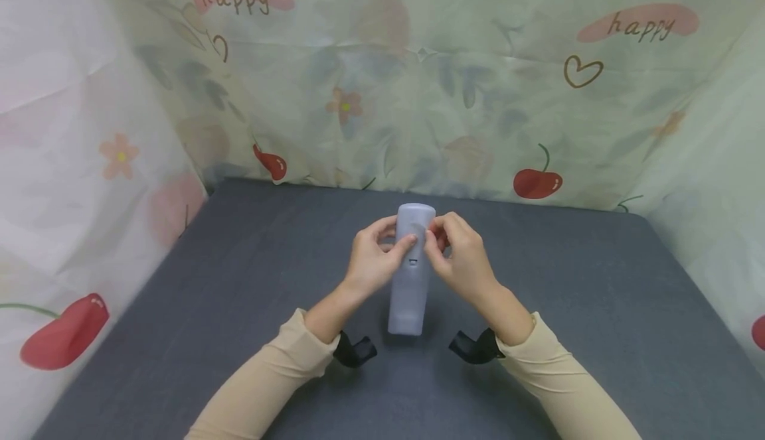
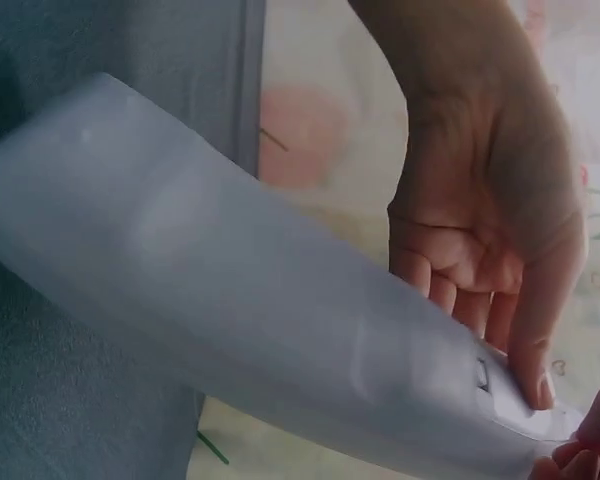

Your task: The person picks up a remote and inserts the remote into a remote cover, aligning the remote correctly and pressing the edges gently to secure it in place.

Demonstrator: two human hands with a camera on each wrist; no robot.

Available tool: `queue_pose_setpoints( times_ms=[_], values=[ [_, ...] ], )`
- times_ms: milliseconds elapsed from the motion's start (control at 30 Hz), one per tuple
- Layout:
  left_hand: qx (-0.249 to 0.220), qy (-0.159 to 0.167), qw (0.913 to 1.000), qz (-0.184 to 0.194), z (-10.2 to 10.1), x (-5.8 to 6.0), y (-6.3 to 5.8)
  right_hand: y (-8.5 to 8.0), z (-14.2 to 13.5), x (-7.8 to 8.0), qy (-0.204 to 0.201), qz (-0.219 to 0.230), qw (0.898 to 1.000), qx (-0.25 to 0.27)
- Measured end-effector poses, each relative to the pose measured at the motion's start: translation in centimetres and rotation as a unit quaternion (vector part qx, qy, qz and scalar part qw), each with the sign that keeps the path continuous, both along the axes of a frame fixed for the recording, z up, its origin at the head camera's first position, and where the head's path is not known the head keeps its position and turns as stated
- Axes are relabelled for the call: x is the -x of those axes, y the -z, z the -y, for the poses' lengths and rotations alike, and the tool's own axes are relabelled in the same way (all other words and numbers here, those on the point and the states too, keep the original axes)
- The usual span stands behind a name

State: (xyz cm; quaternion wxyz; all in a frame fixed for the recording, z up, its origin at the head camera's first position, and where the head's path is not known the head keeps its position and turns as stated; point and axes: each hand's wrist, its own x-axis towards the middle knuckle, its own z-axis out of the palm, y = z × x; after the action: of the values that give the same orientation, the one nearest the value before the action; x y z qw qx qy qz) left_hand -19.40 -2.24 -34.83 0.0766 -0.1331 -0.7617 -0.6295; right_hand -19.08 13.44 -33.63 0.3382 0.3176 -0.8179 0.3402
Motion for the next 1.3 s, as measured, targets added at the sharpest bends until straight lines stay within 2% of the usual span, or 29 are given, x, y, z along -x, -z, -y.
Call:
queue_pose_setpoints(
  times_ms=[200, 267, 367, 433, 567, 633, 667, 733, 867, 1100, 1300],
  values=[
    [-0.007, 0.021, 0.9996, 0.017, 0.1, 0.1, 0.2, 0.2, 0.1, 0.1, 0.010, 0.016, 1.000, 0.023],
    [-0.004, 0.029, 0.9994, 0.019, 0.2, 0.1, 0.3, 0.4, 0.0, 0.2, 0.016, 0.041, 0.998, 0.038],
    [-0.005, 0.034, 0.9993, 0.015, 0.3, 0.0, 0.3, 0.5, -0.3, 0.4, 0.013, 0.116, 0.991, 0.073],
    [-0.009, 0.035, 0.9993, 0.013, 0.3, 0.0, 0.4, 0.5, -0.7, 0.7, 0.007, 0.192, 0.976, 0.103],
    [-0.017, 0.045, 0.9988, 0.013, 0.3, 0.0, 0.4, 0.4, -1.2, 1.1, -0.004, 0.337, 0.932, 0.134],
    [-0.018, 0.050, 0.9984, 0.017, 0.3, -0.1, 0.4, 0.3, -1.3, 1.3, -0.009, 0.381, 0.916, 0.125],
    [-0.019, 0.053, 0.9982, 0.019, 0.2, -0.2, 0.4, 0.2, -1.3, 1.3, -0.012, 0.392, 0.912, 0.118],
    [-0.019, 0.057, 0.9979, 0.023, 0.2, -0.3, 0.4, 0.0, -1.2, 1.2, -0.018, 0.405, 0.907, 0.111],
    [-0.020, 0.060, 0.9974, 0.034, 0.1, -0.3, 0.3, -0.3, -1.2, 1.1, -0.028, 0.406, 0.906, 0.118],
    [-0.017, 0.028, 0.9978, 0.058, 0.0, -0.1, -0.3, -0.8, -1.1, 0.9, -0.048, 0.407, 0.905, 0.116],
    [-0.028, 0.026, 0.9987, 0.034, 0.1, 0.1, -0.4, -0.9, -1.1, 0.8, -0.061, 0.407, 0.903, 0.120]
  ],
)
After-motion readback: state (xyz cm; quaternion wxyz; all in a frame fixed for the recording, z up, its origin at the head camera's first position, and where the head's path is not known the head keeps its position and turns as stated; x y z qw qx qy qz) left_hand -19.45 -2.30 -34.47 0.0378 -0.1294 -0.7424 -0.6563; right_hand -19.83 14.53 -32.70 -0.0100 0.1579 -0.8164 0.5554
